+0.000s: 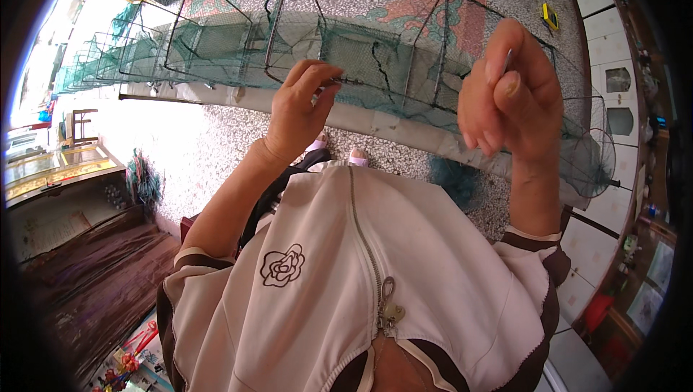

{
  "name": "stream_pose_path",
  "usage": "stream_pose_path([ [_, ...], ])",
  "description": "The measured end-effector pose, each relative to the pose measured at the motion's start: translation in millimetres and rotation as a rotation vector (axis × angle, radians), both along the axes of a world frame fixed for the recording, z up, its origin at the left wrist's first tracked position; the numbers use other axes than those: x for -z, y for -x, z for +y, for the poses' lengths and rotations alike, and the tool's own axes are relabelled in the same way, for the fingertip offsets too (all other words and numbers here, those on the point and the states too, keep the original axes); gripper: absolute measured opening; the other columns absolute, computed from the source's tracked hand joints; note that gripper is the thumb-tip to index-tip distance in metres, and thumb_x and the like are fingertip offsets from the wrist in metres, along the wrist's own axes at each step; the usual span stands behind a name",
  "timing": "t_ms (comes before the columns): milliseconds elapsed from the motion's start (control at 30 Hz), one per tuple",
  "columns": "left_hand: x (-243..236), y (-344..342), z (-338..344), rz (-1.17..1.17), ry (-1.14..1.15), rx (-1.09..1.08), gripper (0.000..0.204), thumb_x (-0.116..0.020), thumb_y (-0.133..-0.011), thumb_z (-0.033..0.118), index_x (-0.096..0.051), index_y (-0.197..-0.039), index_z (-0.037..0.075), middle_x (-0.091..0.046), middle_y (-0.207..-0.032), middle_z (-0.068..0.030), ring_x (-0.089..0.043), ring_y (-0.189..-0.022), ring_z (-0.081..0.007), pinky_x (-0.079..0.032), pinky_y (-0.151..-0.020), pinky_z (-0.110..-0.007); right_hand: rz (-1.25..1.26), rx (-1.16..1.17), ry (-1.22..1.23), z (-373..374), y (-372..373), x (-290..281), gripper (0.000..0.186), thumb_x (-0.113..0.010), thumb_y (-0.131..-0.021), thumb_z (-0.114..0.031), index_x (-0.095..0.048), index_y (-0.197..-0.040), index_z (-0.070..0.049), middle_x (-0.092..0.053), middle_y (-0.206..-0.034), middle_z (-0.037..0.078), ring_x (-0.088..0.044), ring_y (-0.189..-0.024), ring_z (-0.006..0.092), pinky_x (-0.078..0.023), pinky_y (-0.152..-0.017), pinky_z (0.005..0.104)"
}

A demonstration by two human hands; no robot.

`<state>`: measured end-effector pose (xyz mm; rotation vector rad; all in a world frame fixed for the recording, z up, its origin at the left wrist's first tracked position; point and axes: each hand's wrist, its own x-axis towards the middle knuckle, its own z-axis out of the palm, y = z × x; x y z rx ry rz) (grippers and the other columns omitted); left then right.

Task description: The person threads a line through the mesh of a green fishing net to repair it, handling the net and the line by hand.

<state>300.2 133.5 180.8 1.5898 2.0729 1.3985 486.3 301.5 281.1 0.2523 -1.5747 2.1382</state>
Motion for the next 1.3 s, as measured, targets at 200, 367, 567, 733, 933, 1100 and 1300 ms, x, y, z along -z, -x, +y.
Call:
stream_pose_path([
  [200, 1.1, 9.4, 2.9, 0.103, -0.020, -0.045, 0.018, -0.063, -0.080, -0.006, -0.062, -0.096, 0.003, -0.063, -0.090, -0.0077, -0.064, -0.072, -0.0157, -0.050, -0.058, -0.024, 0.064, -0.027, -0.003, 0.6, 5.0, -11.1, 0.015, -0.051, -0.095, -0.015, -0.043, -0.097, -0.002, -0.052, -0.054, 0.003, -0.047, -0.038, 0.0093, -0.044, -0.040, 0.0243],
  [367, -6.3, 11.2, 7.0, 0.133, -0.008, -0.006, 0.018, -0.062, -0.080, -0.007, -0.063, -0.094, 0.003, -0.064, -0.089, -0.0073, -0.064, -0.071, -0.0151, -0.050, -0.057, -0.024, 0.118, -0.176, 0.041, 14.6, -15.4, -40.8, 0.022, -0.055, -0.094, -0.019, -0.039, -0.096, -0.004, -0.057, -0.050, 0.007, -0.052, -0.036, 0.0154, -0.050, -0.041, 0.0290],
  [567, -9.8, 12.1, 6.8, 0.038, 0.023, -0.002, 0.018, -0.060, -0.080, -0.004, -0.063, -0.096, 0.004, -0.063, -0.088, -0.0102, -0.063, -0.075, -0.0264, -0.050, -0.065, -0.030, 0.296, -0.185, -0.025, 34.5, -33.5, -65.0, 0.015, -0.052, -0.092, -0.009, -0.039, -0.095, -0.001, -0.059, -0.052, 0.007, -0.053, -0.037, 0.0169, -0.053, -0.042, 0.0275],
  [733, -9.4, 13.5, 5.5, -0.022, 0.013, -0.001, 0.018, -0.059, -0.080, -0.004, -0.063, -0.095, 0.005, -0.062, -0.087, -0.0097, -0.064, -0.074, -0.0246, -0.050, -0.064, -0.029, 0.200, 0.133, -0.420, 40.7, -46.6, -83.4, 0.014, -0.046, -0.097, -0.013, -0.050, -0.091, -0.001, -0.056, -0.061, 0.001, -0.047, -0.048, 0.0116, -0.046, -0.050, 0.0215],
  [933, -10.1, 10.8, 6.1, -0.015, 0.023, 0.021, 0.021, -0.059, -0.080, -0.006, -0.064, -0.098, 0.006, -0.061, -0.084, -0.0084, -0.064, -0.074, -0.0216, -0.050, -0.064, -0.029, 0.211, 0.463, -0.444, 56.4, -11.1, -79.8, 0.019, -0.044, -0.098, -0.015, -0.053, -0.096, 0.001, -0.057, -0.072, 0.002, -0.050, -0.056, 0.0117, -0.047, -0.053, 0.0208],
  [1100, -19.7, 1.5, 3.6, -0.099, 0.064, 0.055, 0.021, -0.061, -0.082, -0.007, -0.065, -0.100, 0.004, -0.055, -0.101, -0.0066, -0.060, -0.079, -0.0130, -0.049, -0.065, -0.023, 0.266, 0.300, -0.238, 57.9, 42.0, -79.3, 0.021, -0.041, -0.099, -0.017, -0.052, -0.102, 0.001, -0.059, -0.081, 0.005, -0.053, -0.063, 0.0125, -0.049, -0.053, 0.0212],
  [1300, -16.1, 20.3, -16.8, -0.623, -0.034, 0.090, 0.006, -0.057, -0.092, 0.006, -0.062, -0.095, 0.007, -0.056, -0.104, -0.0024, -0.058, -0.092, -0.0119, -0.048, -0.073, -0.023, 0.301, -0.022, -0.240, 38.9, 89.0, -66.1, 0.026, -0.039, -0.100, -0.018, -0.052, -0.110, 0.001, -0.061, -0.093, 0.007, -0.057, -0.071, 0.0135, -0.052, -0.054, 0.0217],
])
